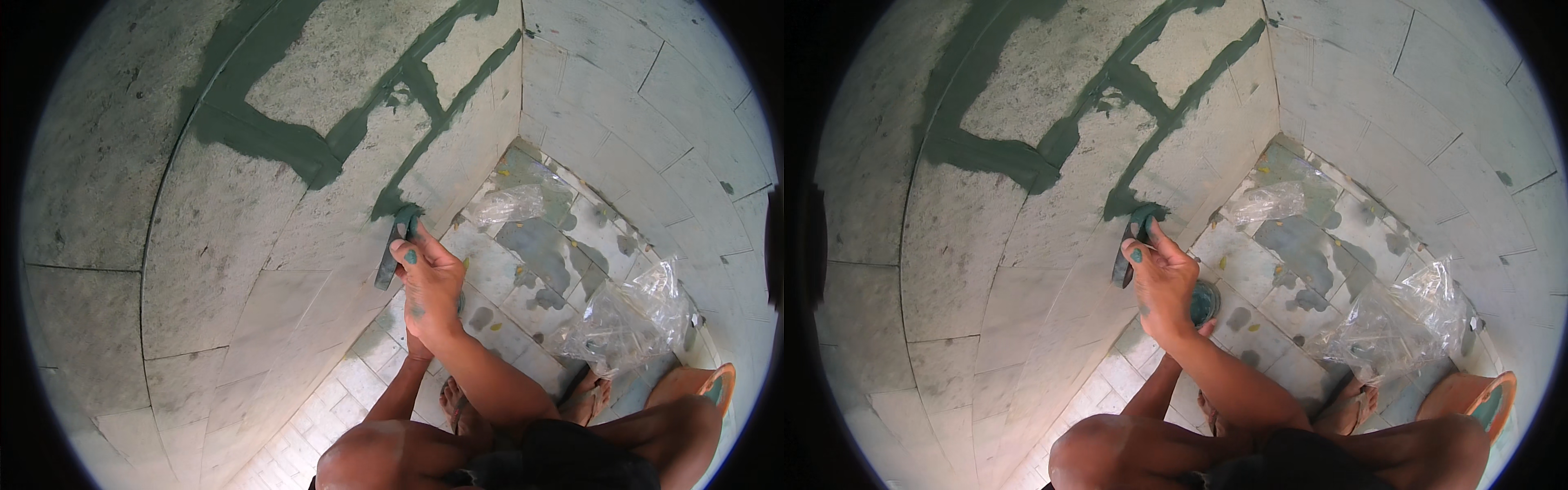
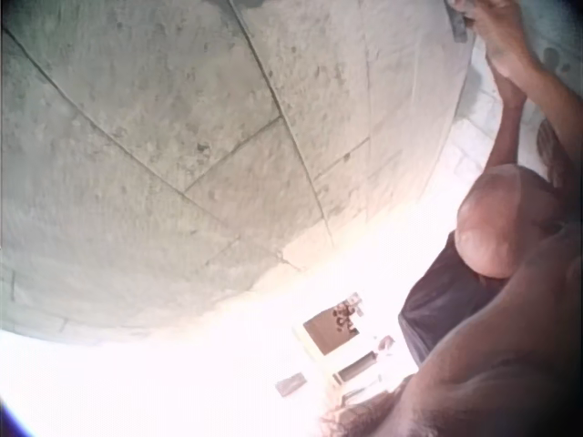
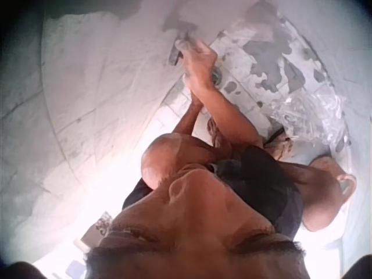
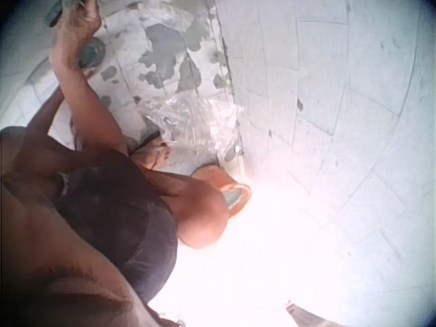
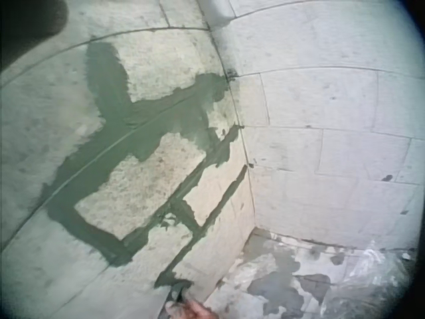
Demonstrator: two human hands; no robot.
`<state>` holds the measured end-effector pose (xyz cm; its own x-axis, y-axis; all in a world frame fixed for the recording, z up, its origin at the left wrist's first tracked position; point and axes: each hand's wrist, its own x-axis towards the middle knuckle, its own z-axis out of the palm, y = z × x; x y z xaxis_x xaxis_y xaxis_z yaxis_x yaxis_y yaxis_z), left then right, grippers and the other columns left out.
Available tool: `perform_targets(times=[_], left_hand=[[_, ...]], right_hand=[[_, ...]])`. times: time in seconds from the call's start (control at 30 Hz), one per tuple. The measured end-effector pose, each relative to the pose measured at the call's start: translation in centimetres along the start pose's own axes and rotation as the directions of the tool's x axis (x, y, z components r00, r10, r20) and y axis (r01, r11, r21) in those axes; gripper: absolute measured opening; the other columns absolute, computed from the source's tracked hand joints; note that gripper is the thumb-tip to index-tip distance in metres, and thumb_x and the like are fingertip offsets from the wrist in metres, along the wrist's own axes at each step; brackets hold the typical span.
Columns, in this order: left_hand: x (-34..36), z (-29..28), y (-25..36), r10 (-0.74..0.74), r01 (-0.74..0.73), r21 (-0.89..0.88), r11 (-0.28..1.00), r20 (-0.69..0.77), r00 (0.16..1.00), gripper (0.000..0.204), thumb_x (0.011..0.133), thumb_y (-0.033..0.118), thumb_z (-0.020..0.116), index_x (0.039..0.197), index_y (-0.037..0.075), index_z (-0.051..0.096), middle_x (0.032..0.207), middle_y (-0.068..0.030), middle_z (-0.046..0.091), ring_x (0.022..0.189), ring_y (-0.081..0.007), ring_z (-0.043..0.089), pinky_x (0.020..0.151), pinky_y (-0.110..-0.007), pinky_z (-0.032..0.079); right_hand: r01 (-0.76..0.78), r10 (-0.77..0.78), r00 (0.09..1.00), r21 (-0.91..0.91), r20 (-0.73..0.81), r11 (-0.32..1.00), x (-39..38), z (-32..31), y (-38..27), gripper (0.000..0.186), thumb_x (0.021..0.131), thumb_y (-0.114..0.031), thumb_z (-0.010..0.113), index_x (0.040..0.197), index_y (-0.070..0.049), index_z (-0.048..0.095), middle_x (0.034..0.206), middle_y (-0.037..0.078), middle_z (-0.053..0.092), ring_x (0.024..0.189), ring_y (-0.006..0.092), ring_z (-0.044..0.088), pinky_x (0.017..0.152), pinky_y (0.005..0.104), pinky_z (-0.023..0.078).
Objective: The person applies a green paste to the joints and surfaces of wall tiles using a handheld spreader. They scoop the paste from a container and press it into the gaps between the tiles, repeating the action across several sections of the wall.
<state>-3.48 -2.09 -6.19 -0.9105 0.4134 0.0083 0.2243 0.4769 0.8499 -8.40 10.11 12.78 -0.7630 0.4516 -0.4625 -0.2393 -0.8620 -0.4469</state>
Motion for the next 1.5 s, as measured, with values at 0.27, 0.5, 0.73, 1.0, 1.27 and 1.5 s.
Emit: perform_targets(times=[0.27, 0.5, 0.73, 1.0, 1.27, 1.5], left_hand=[[0.1, -0.6, 0.4, 0.034, -0.034, -0.003, 0.999, -0.048, 0.998, 0.097, 0.059, 0.03, 0.09, 0.132, -0.003, 0.035, 0.13, -0.0199, 0.045, 0.117, -0.0313, 0.05, 0.1, -0.04, 0.04], [-0.1, -0.1, 0.7, 0.061, -0.061, 0.001, 0.998, -0.073, 0.995, 0.098, 0.059, 0.03, 0.09, 0.133, -0.004, 0.035, 0.129, -0.0201, 0.046, 0.118, -0.0325, 0.05, 0.101, -0.039, 0.04], [-0.2, 0.2, -0.2, 0.102, -0.1, 0.049, 0.994, -0.059, 0.993, 0.1, 0.061, 0.026, 0.09, 0.133, -0.005, 0.028, 0.127, -0.0202, 0.048, 0.117, -0.0286, 0.052, 0.1, -0.039, 0.041], [-0.3, 0.3, 0.3, 0.094, -0.089, 0.053, 0.995, -0.094, 0.991, 0.098, 0.06, 0.03, 0.089, 0.133, -0.004, 0.032, 0.127, -0.0201, 0.047, 0.118, -0.0319, 0.049, 0.101, -0.038, 0.04], [-0.3, 0.1, -0.7, 0.064, -0.064, 0.003, 0.998, -0.057, 0.996, 0.099, 0.06, 0.03, 0.089, 0.134, -0.004, 0.032, 0.127, -0.0203, 0.045, 0.119, -0.0327, 0.048, 0.102, -0.039, 0.04], [-0.3, 0.1, 0.5, 0.091, -0.088, 0.035, 0.995, -0.095, 0.991, 0.099, 0.061, 0.03, 0.089, 0.134, -0.003, 0.032, 0.127, -0.0195, 0.045, 0.118, -0.0316, 0.049, 0.1, -0.039, 0.041]], right_hand=[[-0.063, 0.046, 0.979, 0.082, 0.197, 0.995, -2.4, 3.4, -3.7, 0.045, 0.082, 0.003, 0.067, 0.126, 0.007, 0.056, 0.091, 0.003, 0.065, 0.079, 0.0064, 0.057, 0.078, 0.0229, 0.048], [0.867, -0.605, 0.485, -0.254, 0.632, 0.429, 0.0, 3.7, -7.5, 0.049, 0.071, 0.005, 0.067, 0.12, 0.004, 0.062, 0.117, 0.017, 0.056, 0.098, 0.0192, 0.058, 0.081, 0.0268, 0.05], [0.937, -0.724, 0.346, -0.267, 0.597, 0.227, 4.0, 3.9, -7.6, 0.049, 0.07, 0.006, 0.065, 0.118, 0.005, 0.063, 0.116, 0.018, 0.054, 0.1, 0.0276, 0.058, 0.084, 0.0333, 0.05], [0.961, -0.651, 0.265, -0.245, 0.711, 0.124, 3.5, 3.5, -6.8, 0.05, 0.062, 0.003, 0.066, 0.112, -0.001, 0.069, 0.113, 0.017, 0.059, 0.095, 0.0297, 0.056, 0.081, 0.0354, 0.05], [0.865, -0.528, 0.382, -0.092, 0.759, 0.493, 1.8, 3.1, -7.2, 0.048, 0.066, 0.001, 0.066, 0.114, 0.003, 0.066, 0.114, 0.019, 0.058, 0.096, 0.0277, 0.059, 0.081, 0.0332, 0.05], [0.96, -0.532, 0.249, -0.134, 0.809, 0.244, 2.6, 3.8, -7.3, 0.047, 0.068, -0.001, 0.067, 0.115, 0.005, 0.065, 0.116, 0.021, 0.056, 0.1, 0.0266, 0.058, 0.085, 0.0321, 0.049]])
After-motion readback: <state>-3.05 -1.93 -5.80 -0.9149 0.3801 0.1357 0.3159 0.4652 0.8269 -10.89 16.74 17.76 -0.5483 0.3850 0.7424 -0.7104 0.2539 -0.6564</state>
